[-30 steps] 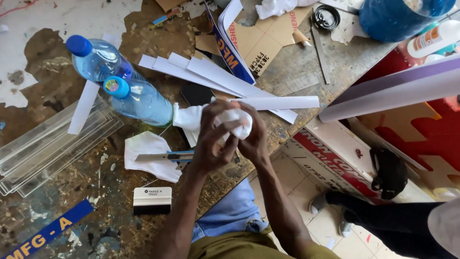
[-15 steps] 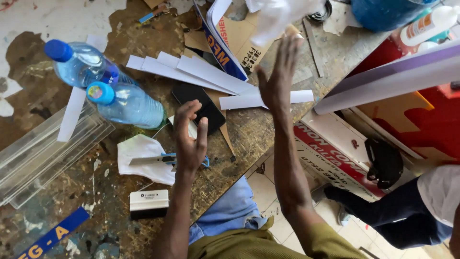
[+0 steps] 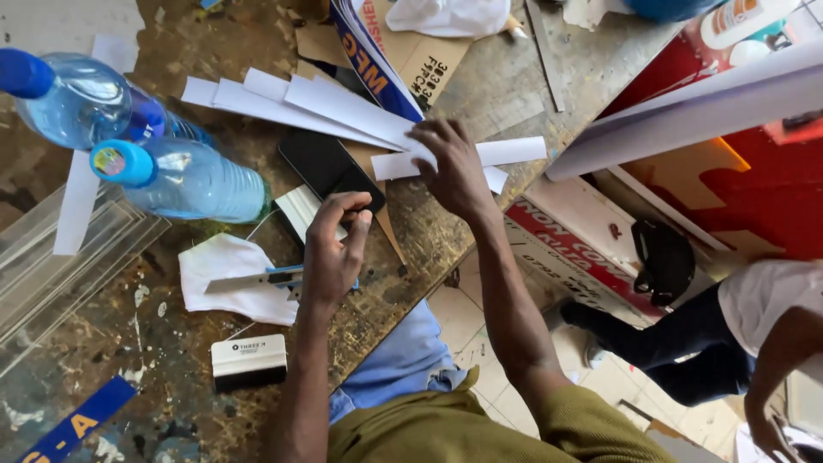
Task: The person uses a utility knife to cut a long white strip of material and a blue strip with yellow text. They then peel the backing off a clear rectangular sheet and apply a white strip to it.
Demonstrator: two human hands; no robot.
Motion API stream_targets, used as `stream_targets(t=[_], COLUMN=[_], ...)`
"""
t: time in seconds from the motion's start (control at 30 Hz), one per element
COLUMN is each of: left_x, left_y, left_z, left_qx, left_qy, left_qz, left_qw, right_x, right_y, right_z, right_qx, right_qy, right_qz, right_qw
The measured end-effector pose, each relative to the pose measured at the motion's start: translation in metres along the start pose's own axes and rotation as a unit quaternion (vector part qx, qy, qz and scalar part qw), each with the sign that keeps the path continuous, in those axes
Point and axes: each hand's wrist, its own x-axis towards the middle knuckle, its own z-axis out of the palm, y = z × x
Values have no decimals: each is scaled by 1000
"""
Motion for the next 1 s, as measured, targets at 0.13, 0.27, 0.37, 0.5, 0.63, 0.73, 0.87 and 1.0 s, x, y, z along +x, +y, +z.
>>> stream_targets(t=[0.13, 0.27, 0.37, 0.5, 0.63, 0.73, 0.87, 1.0], left_x=[21, 51, 67, 76, 81, 84, 83, 79], left_y=[-5, -27, -53, -69, -61, -80, -84, -86], left_z=[9, 33, 47, 58, 58, 65, 66, 73], left_qx=[76, 308, 401, 449, 449, 443, 371, 271], left_qy=[-12, -53, -78, -81, -70, -56, -67, -56], left_qz=[41, 148, 160, 174, 176, 192, 187, 168], left_qw=[996, 938, 898, 873, 873, 874, 907, 946], right_x=[-15, -26, -24, -23, -19, -18, -15, -4], right_y=[-7, 0, -1, 12, -5, 4, 9, 25], right_z=[2, 24, 31, 42, 8, 9, 7, 19], right_qx=[-3, -7, -10, -17, -16, -34, -62, -83], right_qy=[-39, -6, 37, 98, 14, -32, -34, 1], right_qz=[14, 8, -18, -47, -20, -10, -41, -112], right_qw=[999, 1000, 999, 994, 1000, 999, 997, 990])
